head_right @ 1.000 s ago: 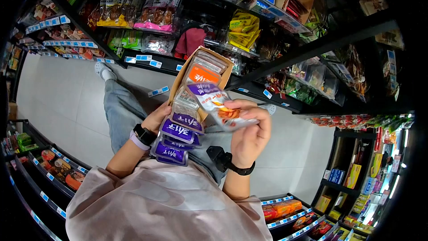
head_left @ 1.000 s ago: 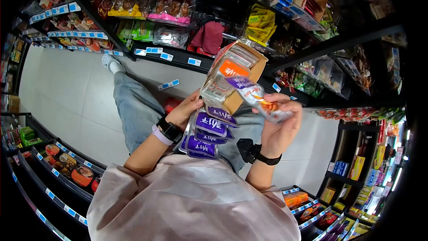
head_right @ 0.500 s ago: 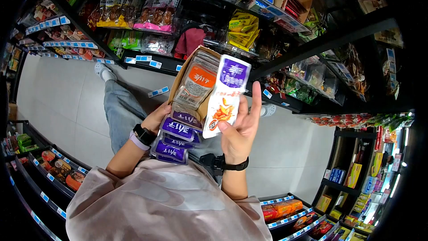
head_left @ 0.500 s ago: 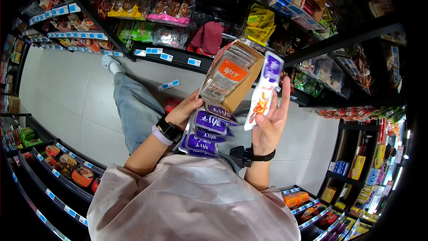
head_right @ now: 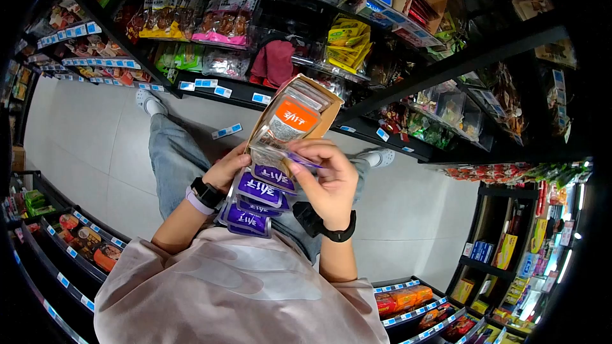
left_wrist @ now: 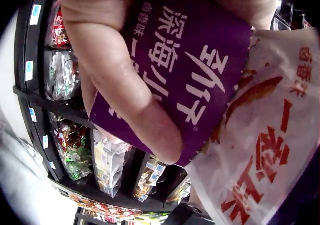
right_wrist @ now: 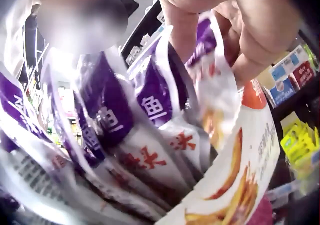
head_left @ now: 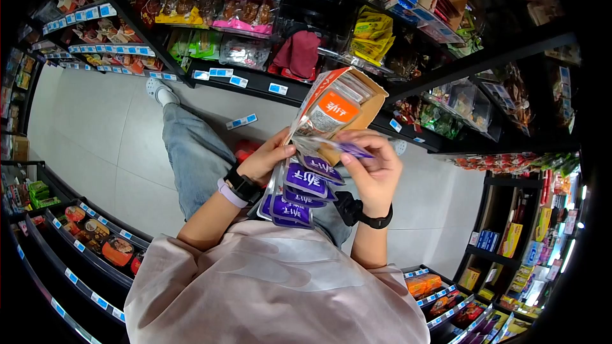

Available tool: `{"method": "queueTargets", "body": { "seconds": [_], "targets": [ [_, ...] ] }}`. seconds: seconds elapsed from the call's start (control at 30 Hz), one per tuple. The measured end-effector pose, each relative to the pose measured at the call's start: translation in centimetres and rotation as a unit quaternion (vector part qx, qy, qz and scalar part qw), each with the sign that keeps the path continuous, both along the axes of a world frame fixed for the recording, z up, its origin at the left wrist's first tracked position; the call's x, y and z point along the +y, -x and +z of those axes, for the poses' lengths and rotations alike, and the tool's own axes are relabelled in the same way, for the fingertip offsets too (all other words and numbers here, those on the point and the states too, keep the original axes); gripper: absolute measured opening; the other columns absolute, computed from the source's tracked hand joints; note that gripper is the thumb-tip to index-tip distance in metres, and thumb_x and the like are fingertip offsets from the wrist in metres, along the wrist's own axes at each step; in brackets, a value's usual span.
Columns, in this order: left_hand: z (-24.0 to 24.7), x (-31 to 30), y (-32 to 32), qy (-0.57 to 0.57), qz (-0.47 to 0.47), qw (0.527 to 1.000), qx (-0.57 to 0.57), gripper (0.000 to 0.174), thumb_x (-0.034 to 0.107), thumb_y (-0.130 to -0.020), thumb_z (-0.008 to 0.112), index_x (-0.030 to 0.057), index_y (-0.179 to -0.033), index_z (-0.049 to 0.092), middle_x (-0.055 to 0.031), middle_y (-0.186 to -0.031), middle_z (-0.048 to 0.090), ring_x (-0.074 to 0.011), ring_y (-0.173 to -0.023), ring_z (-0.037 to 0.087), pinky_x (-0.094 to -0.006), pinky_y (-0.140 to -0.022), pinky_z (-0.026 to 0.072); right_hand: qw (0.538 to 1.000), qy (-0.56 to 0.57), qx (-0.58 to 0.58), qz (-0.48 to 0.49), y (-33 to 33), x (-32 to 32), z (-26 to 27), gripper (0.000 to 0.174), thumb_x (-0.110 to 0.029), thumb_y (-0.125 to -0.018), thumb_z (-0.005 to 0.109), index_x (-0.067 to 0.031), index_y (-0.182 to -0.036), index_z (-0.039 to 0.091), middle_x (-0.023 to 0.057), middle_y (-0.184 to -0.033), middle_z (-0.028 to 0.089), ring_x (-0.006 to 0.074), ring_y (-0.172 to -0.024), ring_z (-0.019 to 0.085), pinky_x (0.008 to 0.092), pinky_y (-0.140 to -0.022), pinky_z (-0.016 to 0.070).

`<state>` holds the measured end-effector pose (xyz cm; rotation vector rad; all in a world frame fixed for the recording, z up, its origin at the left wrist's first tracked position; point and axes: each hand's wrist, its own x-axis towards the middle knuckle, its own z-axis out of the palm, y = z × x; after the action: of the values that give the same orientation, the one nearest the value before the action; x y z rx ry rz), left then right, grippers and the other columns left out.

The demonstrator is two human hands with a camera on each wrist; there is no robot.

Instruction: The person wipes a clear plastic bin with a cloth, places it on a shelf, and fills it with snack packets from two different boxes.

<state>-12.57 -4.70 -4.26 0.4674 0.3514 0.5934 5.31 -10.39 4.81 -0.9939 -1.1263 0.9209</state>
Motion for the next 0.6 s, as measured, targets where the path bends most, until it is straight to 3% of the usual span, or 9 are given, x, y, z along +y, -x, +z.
{"method": "queueTargets", "body": {
  "seconds": [0.07,0.13,0.2,0.23,0.3,0.4,0.6],
  "targets": [
    [0.3,0.0,0.0,0.0,0.003,1.0,-0.002,0.064,0.024,-0.08,0.064,0.0025,-0.13,0.03,-0.0074,-0.117,0.05,-0.0139,-0.103,0.051,-0.0278,-0.089,0.0427,0.999,0.008,-0.022,0.042,0.2,0.1,-0.2,0.025,0.012,-0.074,0.059,0.0047,-0.096,0.052,0.0142,-0.1,0.055,0.0228,-0.1,0.055,0.0319,-0.087,0.045],
    [0.1,0.1,0.0,0.004,0.001,1.0,-0.006,0.064,0.024,-0.08,0.064,0.0024,-0.13,0.03,-0.0074,-0.117,0.05,-0.014,-0.103,0.051,-0.0275,-0.089,0.0426,0.999,0.023,-0.019,0.014,0.7,0.1,0.2,0.018,0.01,-0.074,0.06,0.0045,-0.091,0.055,0.0131,-0.095,0.059,0.0199,-0.096,0.058,0.0292,-0.083,0.0464],
    [0.1,0.2,0.1,0.007,-0.001,1.0,-0.01,0.065,0.024,-0.079,0.064,0.0024,-0.13,0.03,-0.0074,-0.117,0.05,-0.0141,-0.103,0.051,-0.0273,-0.089,0.0426,0.988,0.056,-0.14,-0.02,0.6,0.0,0.2,0.011,0.009,-0.073,0.06,0.003,-0.082,0.057,0.0113,-0.086,0.063,0.0184,-0.086,0.061,0.0273,-0.075,0.0484],
    [0.1,0.2,0.1,0.008,-0.002,1.0,-0.002,0.066,0.024,-0.079,0.064,0.0021,-0.13,0.03,-0.0075,-0.117,0.049,-0.0141,-0.104,0.051,-0.0272,-0.089,0.0421,0.988,0.057,-0.14,-0.02,0.4,0.0,0.4,0.011,0.009,-0.073,0.06,0.003,-0.082,0.057,0.0113,-0.086,0.063,0.0184,-0.086,0.061,0.0273,-0.075,0.0484],
    [-0.1,0.2,0.1,0.008,-0.003,1.0,0.007,0.066,0.025,-0.079,0.064,0.0019,-0.13,0.03,-0.0075,-0.117,0.049,-0.0141,-0.104,0.05,-0.0271,-0.089,0.0416,0.965,0.01,-0.26,0.037,0.1,0.2,1.3,0.009,0.008,-0.068,0.06,0.0014,-0.074,0.057,0.0109,-0.079,0.064,0.0206,-0.078,0.063,0.0277,-0.069,0.0488],
    [-0.6,0.2,0.1,-0.012,0.008,1.0,0.014,0.069,0.025,-0.078,0.065,0.0012,-0.131,0.029,-0.0077,-0.118,0.049,-0.0141,-0.105,0.049,-0.027,-0.091,0.0401,0.938,0.017,-0.335,0.087,-0.8,0.2,2.4,0.013,0.008,-0.064,0.06,0.0008,-0.074,0.056,0.012,-0.079,0.063,0.0239,-0.077,0.063,0.0293,-0.068,0.0485],
    [-0.2,0.0,-0.1,-0.017,0.014,1.0,0.013,0.07,0.026,-0.077,0.066,0.0008,-0.131,0.029,-0.008,-0.119,0.048,-0.0141,-0.107,0.048,-0.0273,-0.092,0.0391,0.927,-0.041,-0.329,0.175,-2.1,1.0,4.0,0.009,0.002,-0.068,0.06,0.0026,-0.077,0.06,0.0125,-0.079,0.062,0.033,-0.089,0.057,0.0371,-0.078,0.0459]
  ]
}}
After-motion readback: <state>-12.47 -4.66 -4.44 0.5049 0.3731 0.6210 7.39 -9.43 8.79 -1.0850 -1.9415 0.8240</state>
